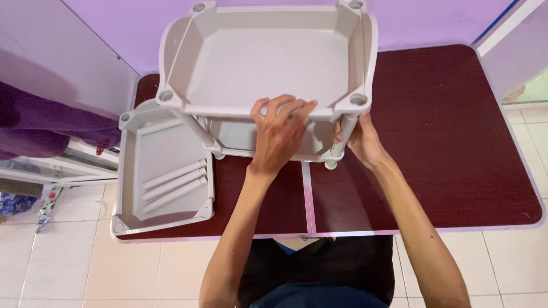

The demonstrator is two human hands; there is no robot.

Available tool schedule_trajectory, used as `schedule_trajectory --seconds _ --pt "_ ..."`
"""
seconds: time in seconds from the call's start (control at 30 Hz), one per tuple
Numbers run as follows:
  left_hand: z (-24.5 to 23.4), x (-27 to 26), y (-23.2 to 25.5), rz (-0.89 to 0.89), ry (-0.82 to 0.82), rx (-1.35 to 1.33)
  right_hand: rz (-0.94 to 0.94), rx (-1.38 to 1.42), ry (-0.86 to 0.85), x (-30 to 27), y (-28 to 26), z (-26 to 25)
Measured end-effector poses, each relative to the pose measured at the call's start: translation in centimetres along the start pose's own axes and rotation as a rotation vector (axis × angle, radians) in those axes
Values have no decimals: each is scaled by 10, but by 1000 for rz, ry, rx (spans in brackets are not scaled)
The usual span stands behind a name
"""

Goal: The person wipes the interior and edges of a white plastic storage unit with a patterned cloth, then cleans a white cylindrical rod. The unit is placed on a maroon table in a room with light purple walls.

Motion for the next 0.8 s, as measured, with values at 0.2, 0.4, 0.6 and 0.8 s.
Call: schedule_trajectory --seconds 0.2,0.4,0.6,0.8 --pt "-3 39 -10 -70 12 -55 89 303 19 21 -44 20" --pt "0 69 -3 -32 -37 -104 105 299 18 32 -72 26" --pt "5 67 2 -21 -77 -85 43 135 105 33 -75 12" --pt "7 58 11 -25 -88 -46 29 -6 188 38 -67 -7"
Point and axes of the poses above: each hand's wrist, its own x-axis towards the middle knuckle, its own z-axis out of the palm, y = z × x, the point moved 7 cm from there along x, towards the middle knuckle, and after that the axes turned 15 degrees about x, right-handed, at the moved point
